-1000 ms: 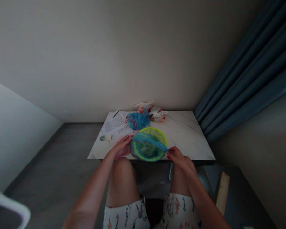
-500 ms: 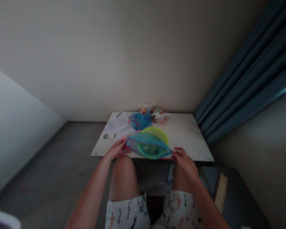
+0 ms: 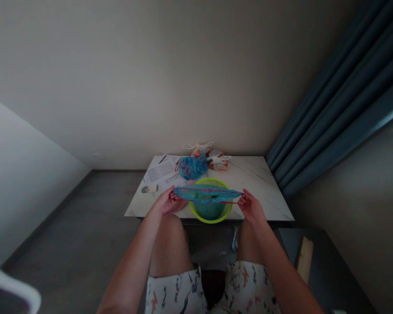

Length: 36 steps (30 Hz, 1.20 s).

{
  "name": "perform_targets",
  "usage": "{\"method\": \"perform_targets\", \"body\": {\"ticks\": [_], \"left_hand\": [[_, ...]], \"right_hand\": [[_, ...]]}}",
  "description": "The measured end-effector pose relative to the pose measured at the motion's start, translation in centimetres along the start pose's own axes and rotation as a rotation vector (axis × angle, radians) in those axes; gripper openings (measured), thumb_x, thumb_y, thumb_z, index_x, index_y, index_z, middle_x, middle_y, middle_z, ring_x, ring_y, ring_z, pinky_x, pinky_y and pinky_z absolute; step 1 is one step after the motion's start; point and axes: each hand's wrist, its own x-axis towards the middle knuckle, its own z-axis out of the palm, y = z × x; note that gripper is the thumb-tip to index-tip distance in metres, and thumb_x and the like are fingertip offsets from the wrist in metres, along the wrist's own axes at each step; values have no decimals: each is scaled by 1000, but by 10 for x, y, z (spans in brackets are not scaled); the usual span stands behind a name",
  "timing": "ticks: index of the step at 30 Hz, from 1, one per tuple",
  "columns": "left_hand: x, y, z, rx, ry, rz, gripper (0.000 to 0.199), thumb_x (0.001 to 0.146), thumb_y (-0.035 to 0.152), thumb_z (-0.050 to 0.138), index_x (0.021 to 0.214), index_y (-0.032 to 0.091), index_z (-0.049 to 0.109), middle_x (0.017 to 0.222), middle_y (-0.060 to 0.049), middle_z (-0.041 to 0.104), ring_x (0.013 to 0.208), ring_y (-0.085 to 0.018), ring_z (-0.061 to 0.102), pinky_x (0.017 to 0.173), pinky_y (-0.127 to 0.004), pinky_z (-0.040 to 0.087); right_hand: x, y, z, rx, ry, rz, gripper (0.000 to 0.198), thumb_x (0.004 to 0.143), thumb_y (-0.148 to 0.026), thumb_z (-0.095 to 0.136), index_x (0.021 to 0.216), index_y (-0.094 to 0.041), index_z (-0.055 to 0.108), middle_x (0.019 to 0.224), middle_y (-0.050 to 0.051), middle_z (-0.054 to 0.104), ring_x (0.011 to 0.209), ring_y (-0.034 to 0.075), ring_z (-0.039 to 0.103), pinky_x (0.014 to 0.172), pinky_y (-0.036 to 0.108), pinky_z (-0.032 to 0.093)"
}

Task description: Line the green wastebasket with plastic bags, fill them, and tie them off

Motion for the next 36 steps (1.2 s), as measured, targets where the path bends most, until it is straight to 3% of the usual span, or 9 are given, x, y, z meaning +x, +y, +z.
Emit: {"method": "perform_targets", "body": {"ticks": [6, 11, 17, 20, 23, 27, 31, 33, 36], "left_hand": [[-11, -6, 10, -25, -101, -19, 24, 112, 12, 62, 89, 18, 58, 70, 3, 57, 50, -7, 53, 49, -15, 48], [-28, -17, 33, -81, -182, 82, 12, 111, 12, 60, 103, 16, 66, 76, 4, 62, 57, -8, 61, 70, -23, 65], [-44, -7, 33, -43, -222, 185, 7, 109, 14, 64, 103, 16, 65, 69, 8, 53, 47, -5, 48, 50, -15, 48], [-51, -4, 33, 3, -188, 216, 12, 108, 18, 66, 96, 17, 64, 67, 7, 56, 51, -7, 55, 63, -19, 60], [-58, -11, 43, 44, -184, 270, 16, 107, 23, 63, 92, 17, 66, 77, -2, 71, 68, -14, 71, 85, -33, 69], [-65, -28, 63, 274, -279, 385, 16, 98, 26, 66, 100, 14, 76, 100, -13, 84, 90, -23, 81, 94, -39, 67], [-66, -36, 71, 784, -385, 622, 19, 94, 26, 72, 106, 18, 85, 111, -12, 86, 100, -25, 80, 93, -36, 65], [-64, -36, 70, 1000, -410, 770, 20, 96, 26, 75, 112, 22, 86, 117, -10, 86, 98, -23, 77, 89, -33, 63], [-56, -37, 67, 1070, -391, 965, 28, 95, 29, 83, 122, 24, 84, 126, -9, 83, 87, -17, 71, 76, -28, 59]], "right_hand": [[-8, 7, -8, -66, -54, 2, 40, 73, -19, 94, 108, -22, 75, 72, -7, 62, 53, 6, 47, 43, 16, 37], [-25, 15, 11, -74, -122, -61, 45, 75, -20, 98, 117, -22, 80, 87, -2, 75, 63, 8, 60, 57, 19, 56], [-44, -4, 18, -113, -113, -163, 40, 80, -22, 95, 118, -25, 82, 115, 1, 83, 55, 3, 47, 46, 15, 46], [-51, -12, 18, -132, -133, -196, 37, 84, -27, 93, 119, -27, 81, 131, 3, 82, 56, 4, 50, 49, 17, 53], [-57, -5, 27, -192, -177, -240, 42, 83, -31, 96, 121, -29, 77, 147, 4, 78, 59, 5, 56, 48, 18, 55], [-59, 18, 46, -354, -195, -255, 49, 82, -43, 100, 116, -31, 68, 153, 5, 75, 50, 6, 60, 41, 22, 54], [-59, 30, 63, -525, -183, -287, 51, 82, -57, 98, 100, -27, 62, 150, 8, 77, 42, 7, 60, 34, 25, 50], [-58, 29, 67, -618, -213, -309, 49, 85, -65, 93, 95, -25, 66, 143, 9, 80, 39, 7, 57, 32, 25, 45], [-55, 24, 68, -705, -250, -335, 47, 93, -70, 81, 103, -24, 78, 121, 9, 87, 37, 7, 50, 30, 26, 39]]}}
